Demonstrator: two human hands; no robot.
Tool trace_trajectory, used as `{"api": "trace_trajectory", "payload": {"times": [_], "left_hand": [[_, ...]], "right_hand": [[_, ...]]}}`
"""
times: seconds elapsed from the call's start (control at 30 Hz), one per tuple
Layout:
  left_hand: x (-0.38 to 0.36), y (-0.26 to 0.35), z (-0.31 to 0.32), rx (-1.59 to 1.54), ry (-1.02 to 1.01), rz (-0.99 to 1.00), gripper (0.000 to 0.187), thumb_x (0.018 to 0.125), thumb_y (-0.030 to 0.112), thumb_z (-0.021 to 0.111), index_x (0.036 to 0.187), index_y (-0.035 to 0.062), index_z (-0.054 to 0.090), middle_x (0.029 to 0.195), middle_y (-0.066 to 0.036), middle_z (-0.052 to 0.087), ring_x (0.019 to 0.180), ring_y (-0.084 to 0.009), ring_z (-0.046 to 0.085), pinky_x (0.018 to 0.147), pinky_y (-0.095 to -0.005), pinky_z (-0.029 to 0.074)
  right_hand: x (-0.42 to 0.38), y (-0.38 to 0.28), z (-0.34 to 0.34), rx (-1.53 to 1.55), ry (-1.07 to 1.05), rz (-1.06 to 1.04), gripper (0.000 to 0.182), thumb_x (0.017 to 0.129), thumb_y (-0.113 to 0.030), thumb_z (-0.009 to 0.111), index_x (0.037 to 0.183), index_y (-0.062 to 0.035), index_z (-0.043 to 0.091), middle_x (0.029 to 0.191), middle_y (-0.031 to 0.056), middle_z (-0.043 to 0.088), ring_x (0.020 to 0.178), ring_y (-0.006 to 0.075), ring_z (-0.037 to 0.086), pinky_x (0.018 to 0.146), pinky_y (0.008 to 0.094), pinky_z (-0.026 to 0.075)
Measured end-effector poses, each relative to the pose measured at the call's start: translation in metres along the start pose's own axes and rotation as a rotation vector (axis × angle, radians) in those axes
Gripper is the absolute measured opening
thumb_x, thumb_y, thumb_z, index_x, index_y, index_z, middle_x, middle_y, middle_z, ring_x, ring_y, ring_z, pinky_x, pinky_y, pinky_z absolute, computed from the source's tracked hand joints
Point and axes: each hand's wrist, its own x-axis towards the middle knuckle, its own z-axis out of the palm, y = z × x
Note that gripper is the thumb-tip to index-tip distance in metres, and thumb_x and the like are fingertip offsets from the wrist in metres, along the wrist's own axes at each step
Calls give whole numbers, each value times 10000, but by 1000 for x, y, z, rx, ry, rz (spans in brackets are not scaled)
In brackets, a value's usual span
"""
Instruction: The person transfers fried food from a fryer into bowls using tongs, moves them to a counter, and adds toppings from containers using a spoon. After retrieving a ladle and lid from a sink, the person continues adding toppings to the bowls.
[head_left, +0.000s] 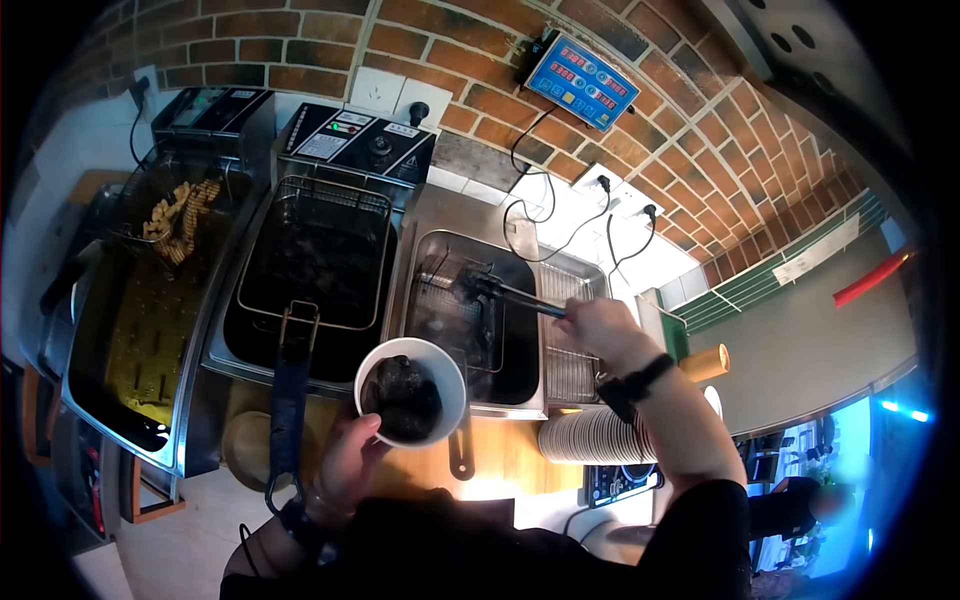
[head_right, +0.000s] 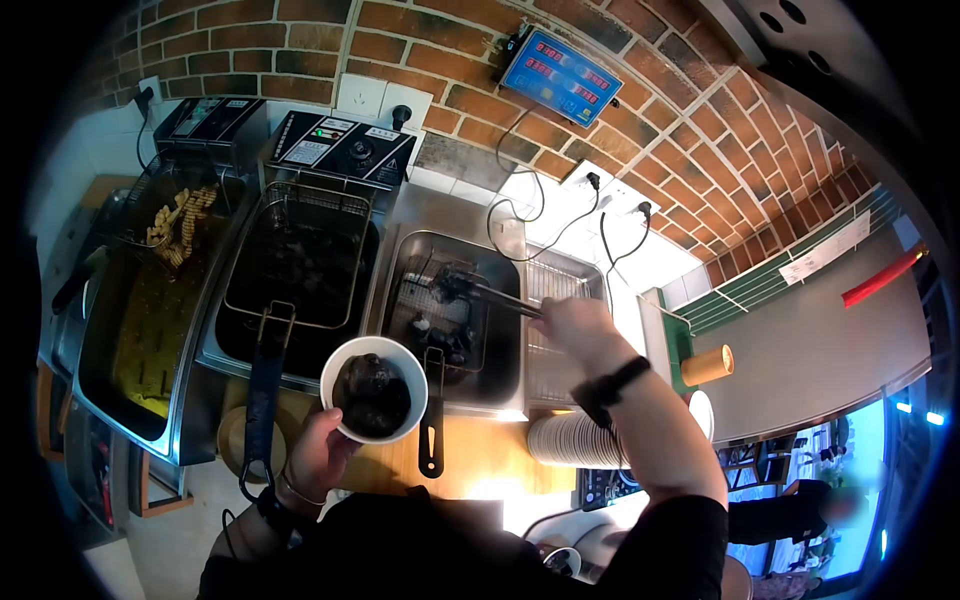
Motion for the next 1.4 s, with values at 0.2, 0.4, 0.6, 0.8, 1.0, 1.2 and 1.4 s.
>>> {"api": "trace_trajectory", "payload": {"times": [0.2,0.4,0.6,0.8,1.0,1.2,1.4], "left_hand": [[9,-1,21,6,123,78,421,900,69,525,1296,42,385,1234,-110,534,1125,-230,557,998,-387,446],[11,-14,16,16,65,72,422,888,163,515,1290,72,426,1234,-91,554,1131,-228,559,975,-389,461],[10,-24,-4,48,37,106,461,891,220,518,1304,36,431,1260,-104,550,1138,-237,556,983,-380,453],[1,-10,1,30,45,66,556,908,340,466,1355,19,389,1325,-130,513,1213,-261,510,1030,-414,418],[-18,-3,4,-73,-33,70,568,899,294,472,1363,-18,375,1340,-147,488,1224,-253,493,1049,-378,388],[-36,-1,-16,29,41,2,553,882,337,461,1292,-34,470,1239,-141,562,1157,-224,540,992,-341,427],[-34,-8,-20,21,123,69,640,827,360,558,1338,-3,427,1276,-139,532,1177,-246,535,949,-374,481]], "right_hand": [[-96,-3,-61,29,240,-302,361,825,-429,639,846,-76,563,636,99,606,588,297,617,560,372,498],[-111,-55,-75,25,87,-302,443,831,-515,597,862,-75,563,608,94,603,587,300,623,561,380,491],[-132,-47,-108,23,-30,-273,529,837,-596,549,842,-68,582,590,122,593,601,324,624,584,403,491],[-128,-14,-117,17,6,-174,528,828,-590,572,855,-63,598,607,148,596,623,339,621,609,413,489],[-46,-10,-69,-144,-185,-95,514,824,-559,599,956,-64,644,744,125,656,762,329,655,699,418,511],[14,-52,-49,-408,-311,-162,472,798,-526,655,985,-94,677,863,61,699,863,253,680,723,361,524],[47,-64,-24,-453,-398,-216,447,818,-460,663,1082,-99,636,895,81,702,878,248,685,708,343,526]]}}
